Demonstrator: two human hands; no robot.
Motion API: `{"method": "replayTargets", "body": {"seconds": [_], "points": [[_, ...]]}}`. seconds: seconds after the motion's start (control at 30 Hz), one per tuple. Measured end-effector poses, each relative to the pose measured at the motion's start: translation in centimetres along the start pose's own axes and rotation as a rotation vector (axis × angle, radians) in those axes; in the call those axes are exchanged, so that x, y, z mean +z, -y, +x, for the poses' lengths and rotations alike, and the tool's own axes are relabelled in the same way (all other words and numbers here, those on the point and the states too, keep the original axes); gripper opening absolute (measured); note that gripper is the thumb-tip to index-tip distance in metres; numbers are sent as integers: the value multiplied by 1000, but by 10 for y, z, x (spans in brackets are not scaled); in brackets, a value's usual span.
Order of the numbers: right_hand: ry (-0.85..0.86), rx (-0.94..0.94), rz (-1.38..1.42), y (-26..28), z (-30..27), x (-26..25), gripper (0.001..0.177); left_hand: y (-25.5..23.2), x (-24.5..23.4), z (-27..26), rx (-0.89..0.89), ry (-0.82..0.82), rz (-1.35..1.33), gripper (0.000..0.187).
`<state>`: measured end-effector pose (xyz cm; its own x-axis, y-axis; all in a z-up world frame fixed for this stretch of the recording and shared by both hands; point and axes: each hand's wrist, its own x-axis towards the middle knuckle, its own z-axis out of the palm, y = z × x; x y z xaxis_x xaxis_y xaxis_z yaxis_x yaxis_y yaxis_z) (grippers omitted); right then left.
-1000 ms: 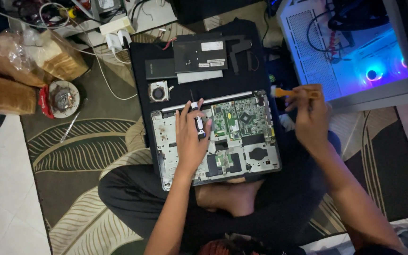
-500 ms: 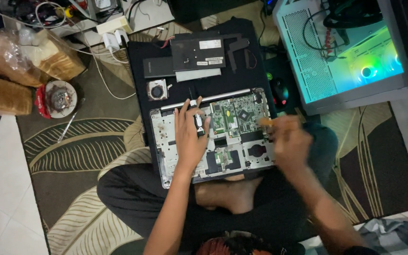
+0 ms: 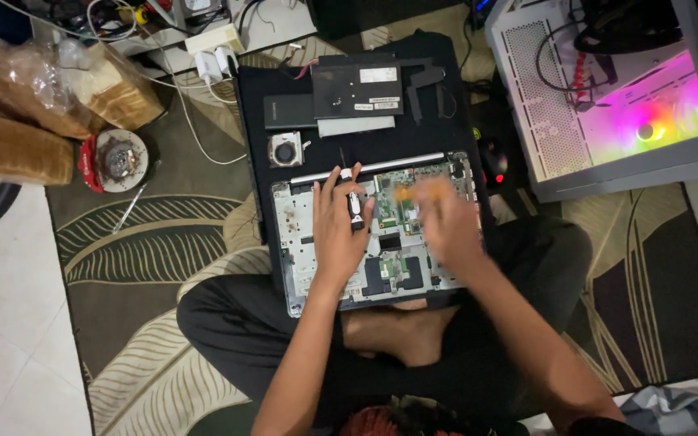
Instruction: The person is sitting on the floor repairing a disassembled laptop. They use a screwdriver to tighten screws on the motherboard and casing, and a plastic pry tool to adjust internal components. The person handles the laptop chassis and various small parts while working.
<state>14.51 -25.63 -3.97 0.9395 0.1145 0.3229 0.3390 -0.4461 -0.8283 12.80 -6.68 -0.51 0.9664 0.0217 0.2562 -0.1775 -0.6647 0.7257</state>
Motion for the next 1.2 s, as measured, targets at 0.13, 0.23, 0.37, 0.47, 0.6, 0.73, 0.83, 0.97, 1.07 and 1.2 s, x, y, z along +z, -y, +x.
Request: {"method": "replayTargets", "body": {"seconds": [0.13,0.23,0.37,0.47,0.6,0.73,0.83,0.97,1.07,1.2], "points": [[-135,-29,-54,4,24,-2,12,-5,-2,1,-2,-18,-5,19],[100,-76,64,-2,23,5,13,-6,-4,1,-31,-21,16,22],[-24,-164,-20,-13,43,-20,10,-3,-1,0,-12,-25,0,22],[-54,-21,101,2,29,-31,12,-5,-3,1,-28,-28,-25,22],[65,293,253,44,-16,-44,16,-5,-4,1,-112,-67,-206,20],[125,403,244,43,-63,-33,15,-13,-12,2,-164,-101,-336,20],[187,414,124,41,-79,-21,19,-16,-16,0,-171,-84,-380,17],[198,59,-139,38,-75,-13,15,-14,-15,-1,-115,-111,-411,13],[185,-49,-235,42,-73,-15,17,-9,-12,-2,-80,-128,-406,15],[111,37,-194,51,-67,-24,12,-14,-13,-4,-25,-141,-385,28]]}}
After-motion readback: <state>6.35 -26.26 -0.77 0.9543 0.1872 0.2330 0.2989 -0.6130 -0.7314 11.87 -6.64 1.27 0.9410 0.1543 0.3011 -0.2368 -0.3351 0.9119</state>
